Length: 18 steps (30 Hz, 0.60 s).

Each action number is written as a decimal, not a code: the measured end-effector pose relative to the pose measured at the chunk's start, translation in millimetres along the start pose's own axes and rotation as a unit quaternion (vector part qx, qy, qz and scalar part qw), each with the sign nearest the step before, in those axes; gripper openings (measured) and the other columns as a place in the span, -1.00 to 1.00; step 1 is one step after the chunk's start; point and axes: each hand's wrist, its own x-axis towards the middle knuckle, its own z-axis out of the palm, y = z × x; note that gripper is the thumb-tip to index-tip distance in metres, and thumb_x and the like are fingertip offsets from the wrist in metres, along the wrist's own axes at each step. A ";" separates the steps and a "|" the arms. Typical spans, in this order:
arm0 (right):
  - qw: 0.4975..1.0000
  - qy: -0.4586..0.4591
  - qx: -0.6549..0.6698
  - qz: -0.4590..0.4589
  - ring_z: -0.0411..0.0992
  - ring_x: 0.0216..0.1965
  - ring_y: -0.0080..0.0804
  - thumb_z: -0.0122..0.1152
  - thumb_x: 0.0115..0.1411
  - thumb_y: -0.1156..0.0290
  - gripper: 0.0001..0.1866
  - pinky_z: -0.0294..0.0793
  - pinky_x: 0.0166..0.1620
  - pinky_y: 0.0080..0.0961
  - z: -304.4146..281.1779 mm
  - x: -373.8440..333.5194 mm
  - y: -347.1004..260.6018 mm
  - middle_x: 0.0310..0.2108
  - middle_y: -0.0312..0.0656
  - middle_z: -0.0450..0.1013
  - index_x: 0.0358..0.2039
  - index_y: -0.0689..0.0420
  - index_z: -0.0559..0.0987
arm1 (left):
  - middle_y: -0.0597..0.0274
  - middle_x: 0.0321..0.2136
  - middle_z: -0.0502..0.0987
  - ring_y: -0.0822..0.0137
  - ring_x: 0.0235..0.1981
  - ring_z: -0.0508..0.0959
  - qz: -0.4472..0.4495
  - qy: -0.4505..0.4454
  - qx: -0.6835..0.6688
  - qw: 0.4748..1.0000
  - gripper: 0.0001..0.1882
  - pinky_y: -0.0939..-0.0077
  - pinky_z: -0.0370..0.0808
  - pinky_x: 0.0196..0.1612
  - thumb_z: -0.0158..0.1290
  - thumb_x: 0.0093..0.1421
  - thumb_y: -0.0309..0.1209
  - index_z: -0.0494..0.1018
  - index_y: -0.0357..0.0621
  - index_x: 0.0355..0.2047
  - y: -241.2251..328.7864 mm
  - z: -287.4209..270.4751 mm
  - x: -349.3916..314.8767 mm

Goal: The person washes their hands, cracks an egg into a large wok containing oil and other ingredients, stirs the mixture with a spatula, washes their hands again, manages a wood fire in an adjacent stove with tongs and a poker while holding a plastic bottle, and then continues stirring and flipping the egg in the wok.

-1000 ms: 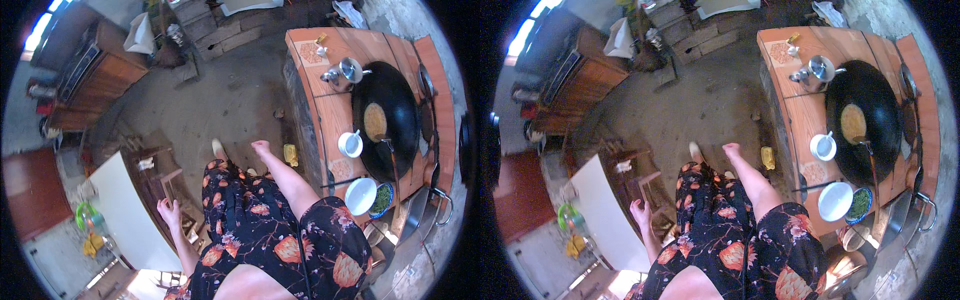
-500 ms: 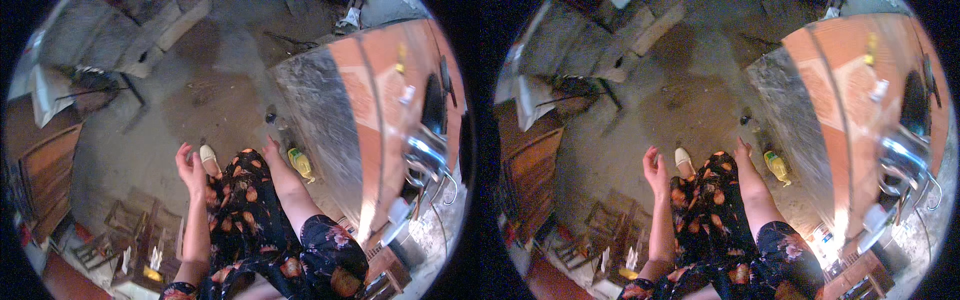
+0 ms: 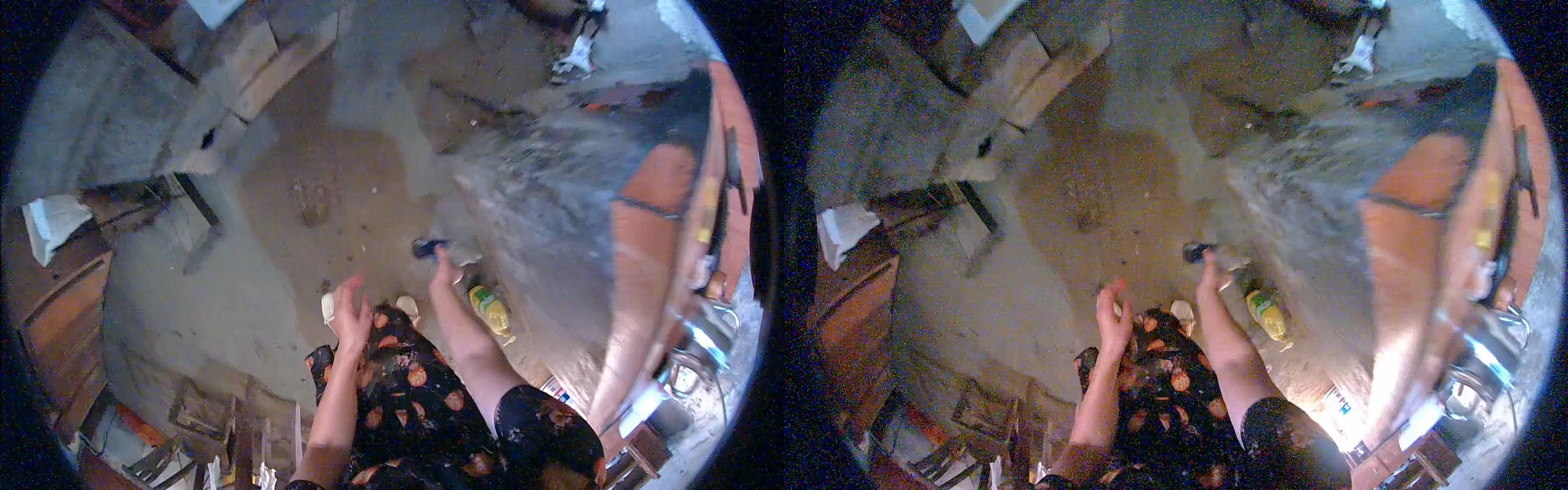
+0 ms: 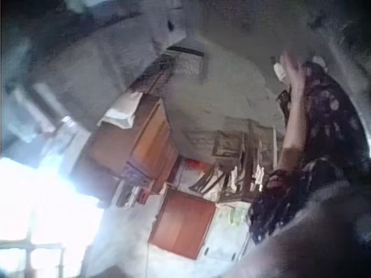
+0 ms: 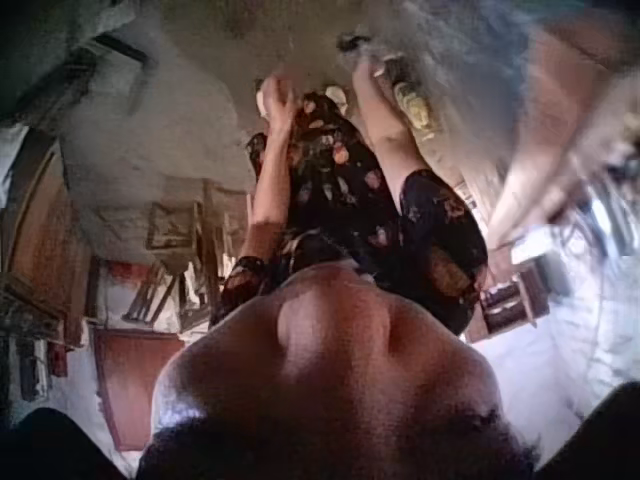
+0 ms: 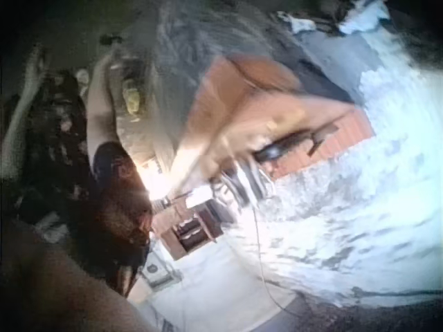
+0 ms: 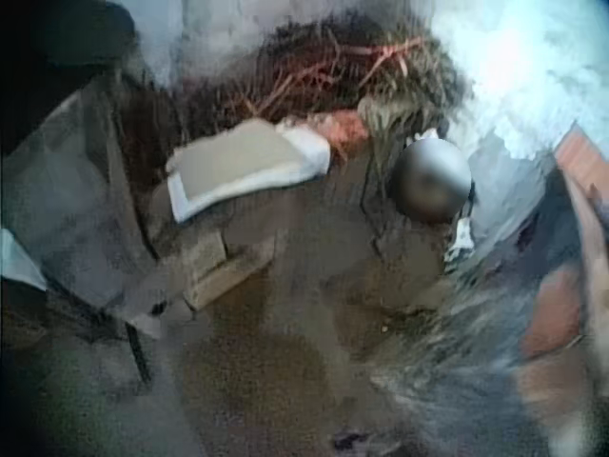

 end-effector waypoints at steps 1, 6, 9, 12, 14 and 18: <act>0.994 -0.088 0.056 -0.021 0.42 -0.22 -0.36 0.50 -0.24 0.30 -0.41 0.41 -0.10 -0.36 8.0 -48.7 -43.4 -0.20 -0.20 0.48 -0.18 0.30 0.50 | 0.00 -0.13 0.40 0.05 0.00 0.35 0.012 0.012 0.045 0.999 -0.60 0.21 0.30 0.05 0.04 0.02 -0.62 0.33 -0.22 -0.07 3.0 -15.0 -9.3; 0.934 -0.344 -0.093 0.005 0.44 -0.19 -0.47 0.48 -0.16 0.37 -0.48 0.41 -0.11 -0.50 -11.0 -180.2 -199.0 -0.20 -0.25 0.50 -0.15 0.21 0.51 | -0.03 -0.02 0.31 -0.11 0.12 0.22 0.113 -0.007 0.151 0.982 -0.48 0.09 0.20 0.17 0.13 -0.15 -0.62 0.32 -0.22 -0.09 152.2 -90.9 -28.7; 0.903 -0.421 -0.077 -0.031 0.48 -0.31 -0.51 0.48 -0.15 0.37 -0.60 0.45 -0.19 -0.51 9.1 -261.3 -317.9 -0.35 -0.27 0.55 -0.27 0.20 0.57 | -0.02 0.09 0.23 -0.12 0.22 0.09 0.160 0.008 0.234 0.959 -0.27 0.08 0.12 0.24 0.22 -0.23 -0.63 0.23 -0.26 0.03 237.2 -160.5 2.3; 0.870 -0.473 0.118 -0.078 0.48 -0.23 -0.48 0.47 -0.14 0.43 -0.55 0.47 -0.12 -0.49 39.3 -295.3 -407.1 -0.25 -0.26 0.53 -0.19 0.15 0.53 | -0.04 0.07 0.24 -0.15 0.22 0.08 0.197 0.033 0.246 0.948 -0.14 0.03 0.08 0.25 0.33 -0.34 -0.58 0.19 -0.27 0.05 313.7 -201.5 49.4; 0.848 -0.495 0.092 -0.168 0.49 -0.19 -0.39 0.48 -0.17 0.33 -0.49 0.46 -0.07 -0.43 61.5 -292.7 -460.0 -0.20 -0.20 0.52 -0.15 0.12 0.51 | -0.04 -0.07 0.32 -0.14 0.12 0.21 0.293 0.106 0.230 0.922 -0.31 0.02 0.15 0.17 0.21 -0.26 -0.61 0.23 -0.26 -0.04 342.4 -207.5 95.0; 0.840 -0.429 0.061 -0.328 0.46 -0.14 -0.26 0.45 -0.25 0.25 -0.47 0.40 0.01 -0.37 132.4 -253.7 -551.9 -0.21 -0.19 0.50 -0.21 0.11 0.53 | 0.00 -0.25 0.36 -0.02 -0.16 0.32 0.382 0.143 0.210 0.888 -0.55 0.08 0.25 -0.04 0.10 -0.18 -0.52 0.29 -0.23 -0.20 427.2 -195.3 191.9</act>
